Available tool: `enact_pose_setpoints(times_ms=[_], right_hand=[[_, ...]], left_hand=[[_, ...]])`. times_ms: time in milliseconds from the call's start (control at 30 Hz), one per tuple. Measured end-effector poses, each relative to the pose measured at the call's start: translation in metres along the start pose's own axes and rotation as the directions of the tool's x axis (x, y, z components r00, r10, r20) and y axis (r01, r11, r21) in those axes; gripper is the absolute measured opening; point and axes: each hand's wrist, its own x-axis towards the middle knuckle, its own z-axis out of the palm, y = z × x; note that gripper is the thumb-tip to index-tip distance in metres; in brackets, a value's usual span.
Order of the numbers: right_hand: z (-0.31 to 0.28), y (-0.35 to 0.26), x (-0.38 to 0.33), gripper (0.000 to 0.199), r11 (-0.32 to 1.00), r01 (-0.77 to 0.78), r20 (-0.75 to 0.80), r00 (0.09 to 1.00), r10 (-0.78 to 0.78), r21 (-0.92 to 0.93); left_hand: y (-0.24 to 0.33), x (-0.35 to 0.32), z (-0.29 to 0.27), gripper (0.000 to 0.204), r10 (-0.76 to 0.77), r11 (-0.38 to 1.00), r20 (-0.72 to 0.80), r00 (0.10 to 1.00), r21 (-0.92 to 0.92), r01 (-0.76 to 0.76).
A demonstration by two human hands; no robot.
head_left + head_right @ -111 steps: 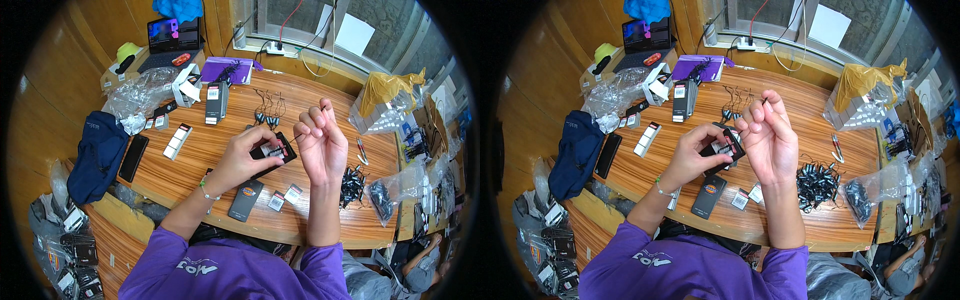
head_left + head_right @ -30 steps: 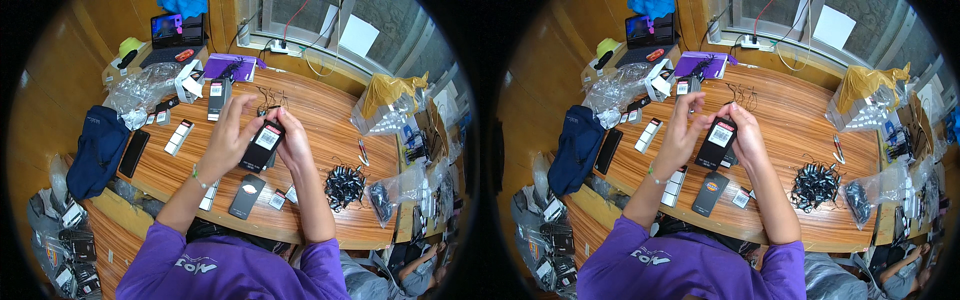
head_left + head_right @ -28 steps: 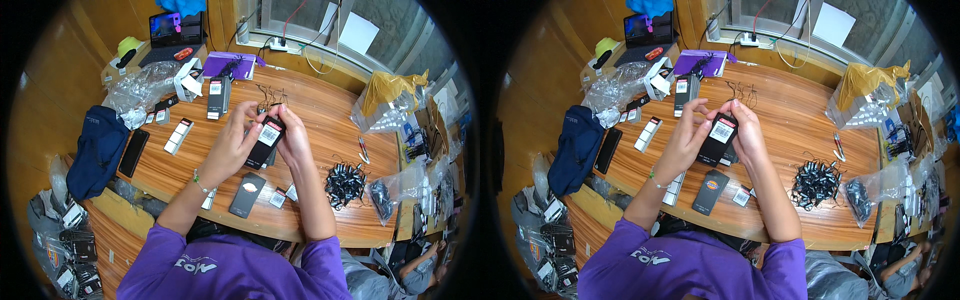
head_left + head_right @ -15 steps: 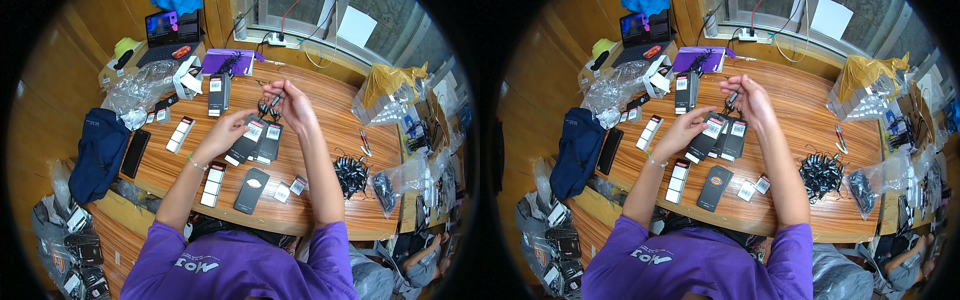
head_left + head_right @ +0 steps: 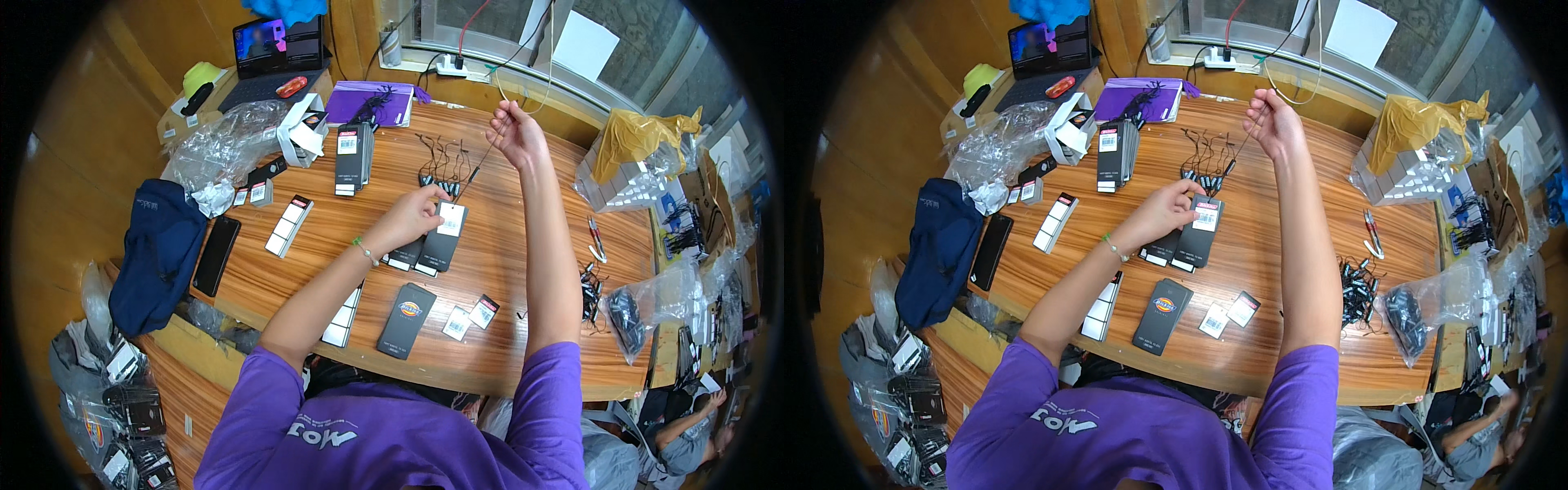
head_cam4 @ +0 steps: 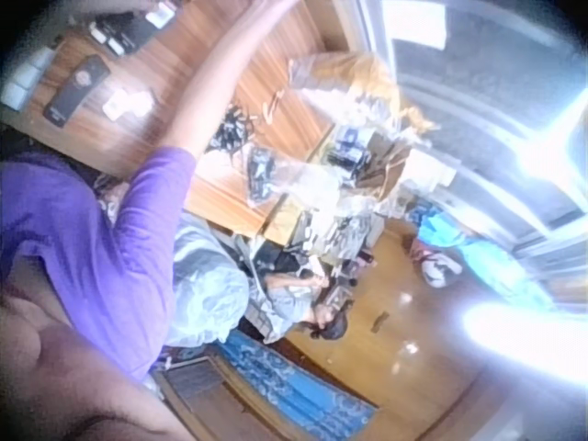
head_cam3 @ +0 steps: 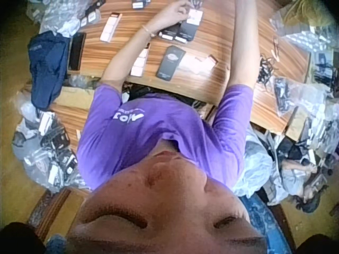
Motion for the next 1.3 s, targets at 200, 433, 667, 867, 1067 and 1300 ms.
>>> enact_pose_setpoints(times_ms=[200,433,667,867,1067,1300], right_hand=[[0.004,0.021,0.019,0.025,0.985,-0.071,-0.043,0.997,0.065,-0.158],[-0.002,0.058,0.048,0.025,0.898,-0.172,-0.064,0.985,0.16,-0.406],[-0.026,0.095,0.033,0.034,0.269,0.319,0.221,0.915,-0.338,-0.909],[0.005,0.085,-0.098,0.033,-0.059,0.357,0.361,0.924,-0.123,-0.932],[0.003,0.095,-0.107,0.031,-0.079,0.328,0.332,0.942,-0.047,-0.942],[0.006,0.098,-0.106,0.033,-0.065,0.337,0.342,0.935,-0.091,-0.939]], left_hand=[[0.001,0.002,0.0,0.029,0.281,0.787,-0.1,0.954,0.593,-0.17],[0.001,-0.008,-0.004,0.038,0.241,0.73,-0.108,0.965,0.675,-0.107],[-0.011,-0.026,-0.025,0.049,0.22,0.74,-0.063,0.974,0.661,-0.124],[-0.021,-0.017,-0.033,0.054,0.215,0.822,-0.024,0.976,0.544,-0.168],[-0.026,-0.016,-0.034,0.051,0.124,0.823,-0.041,0.991,0.562,-0.079],[-0.029,-0.015,-0.037,0.05,0.096,0.846,-0.043,0.994,0.529,-0.059]])
